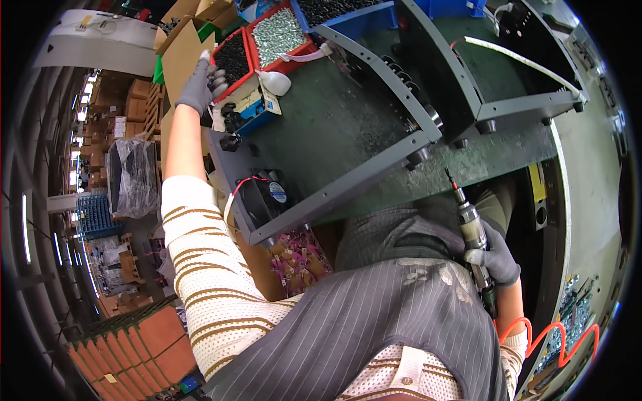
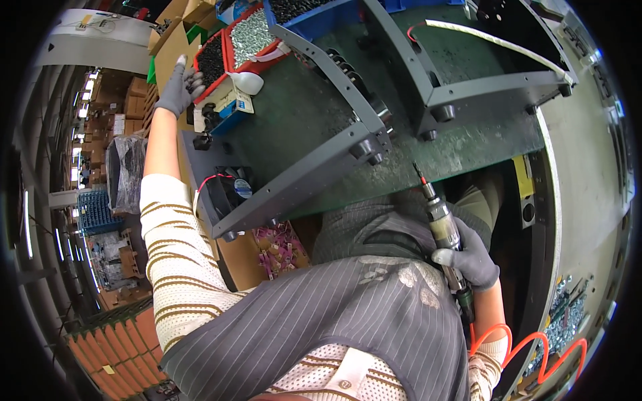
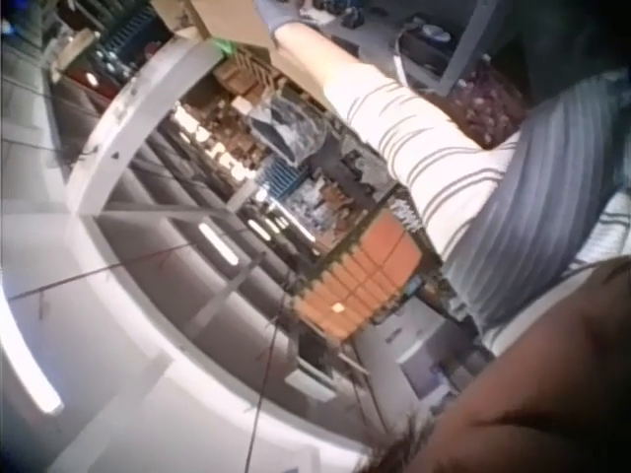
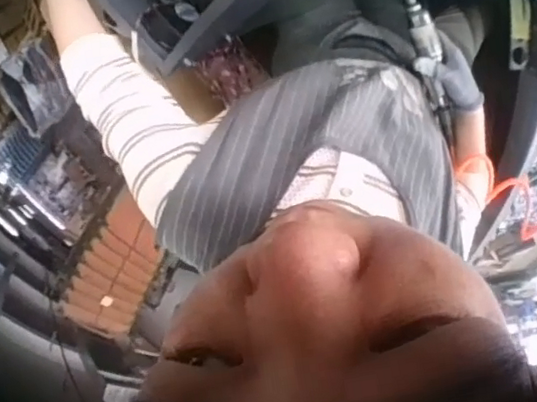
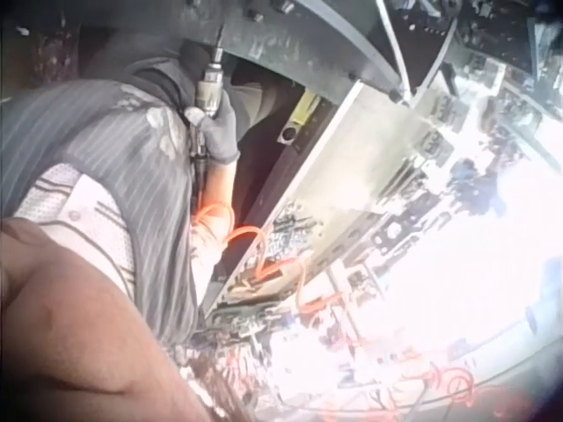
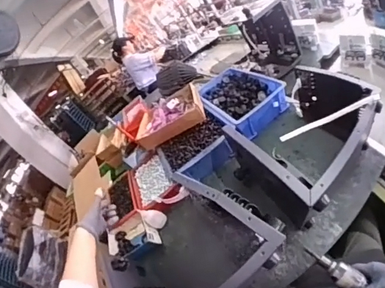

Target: The worker is assembling a metal electronic enclosure by screwing panels together and installing plastic feet/components.

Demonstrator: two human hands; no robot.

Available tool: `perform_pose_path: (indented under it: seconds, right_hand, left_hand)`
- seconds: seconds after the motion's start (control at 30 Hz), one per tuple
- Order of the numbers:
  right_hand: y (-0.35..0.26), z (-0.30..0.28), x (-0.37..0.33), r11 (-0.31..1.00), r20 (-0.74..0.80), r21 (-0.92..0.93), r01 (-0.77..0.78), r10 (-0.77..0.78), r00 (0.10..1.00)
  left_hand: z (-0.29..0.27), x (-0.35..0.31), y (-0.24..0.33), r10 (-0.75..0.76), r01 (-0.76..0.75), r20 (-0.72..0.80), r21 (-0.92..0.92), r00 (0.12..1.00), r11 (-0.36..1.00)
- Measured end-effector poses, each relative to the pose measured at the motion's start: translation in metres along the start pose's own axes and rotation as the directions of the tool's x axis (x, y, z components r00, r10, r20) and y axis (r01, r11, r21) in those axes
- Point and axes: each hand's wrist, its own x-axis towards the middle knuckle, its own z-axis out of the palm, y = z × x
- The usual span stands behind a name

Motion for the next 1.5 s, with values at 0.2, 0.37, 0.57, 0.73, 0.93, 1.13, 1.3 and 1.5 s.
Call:
perform_pose_path:
  seconds: [0.2,0.37,0.57,0.73,0.93,1.13,1.3,1.5]
  right_hand:
    - [-0.004,0.003,-0.003,0.999,-0.021,0.042,-0.028,0.029,0.999]
    - [-0.006,0.002,-0.004,1.000,0.001,0.005,-0.020,0.020,1.000]
    - [-0.004,-0.002,-0.006,1.000,-0.013,0.003,0.012,-0.012,1.000]
    - [-0.005,-0.004,-0.006,0.997,0.037,-0.068,0.026,-0.023,0.999]
    - [-0.014,-0.002,0.000,0.996,0.086,-0.057,0.067,-0.062,0.994]
    - [0.005,-0.032,-0.036,0.999,-0.038,0.011,0.033,-0.033,0.999]
    - [0.013,-0.076,-0.107,0.930,-0.388,0.358,0.078,0.072,0.919]
    - [0.035,-0.125,-0.137,0.744,-0.398,0.656,0.130,0.194,0.897]
  left_hand:
    - [0.010,-0.001,0.015,-0.002,-0.046,-0.135,-0.347,0.991,0.937]
    - [0.009,0.006,0.010,0.100,-0.124,-0.087,-0.335,0.991,0.934]
    - [0.031,-0.008,0.021,0.250,-0.243,-0.153,0.064,0.956,0.968]
    - [0.033,-0.005,0.039,0.190,-0.122,-0.216,0.292,0.958,0.949]
    - [0.201,-0.133,0.100,0.677,-0.963,0.717,0.267,0.168,-0.044]
    - [0.292,-0.148,0.126,0.417,-0.801,0.908,0.276,0.037,-0.531]
    - [0.308,-0.152,0.156,0.172,-0.872,0.985,0.079,-0.006,-0.483]
    - [0.372,-0.221,0.188,0.446,-0.992,0.889,-0.126,-0.100,0.029]
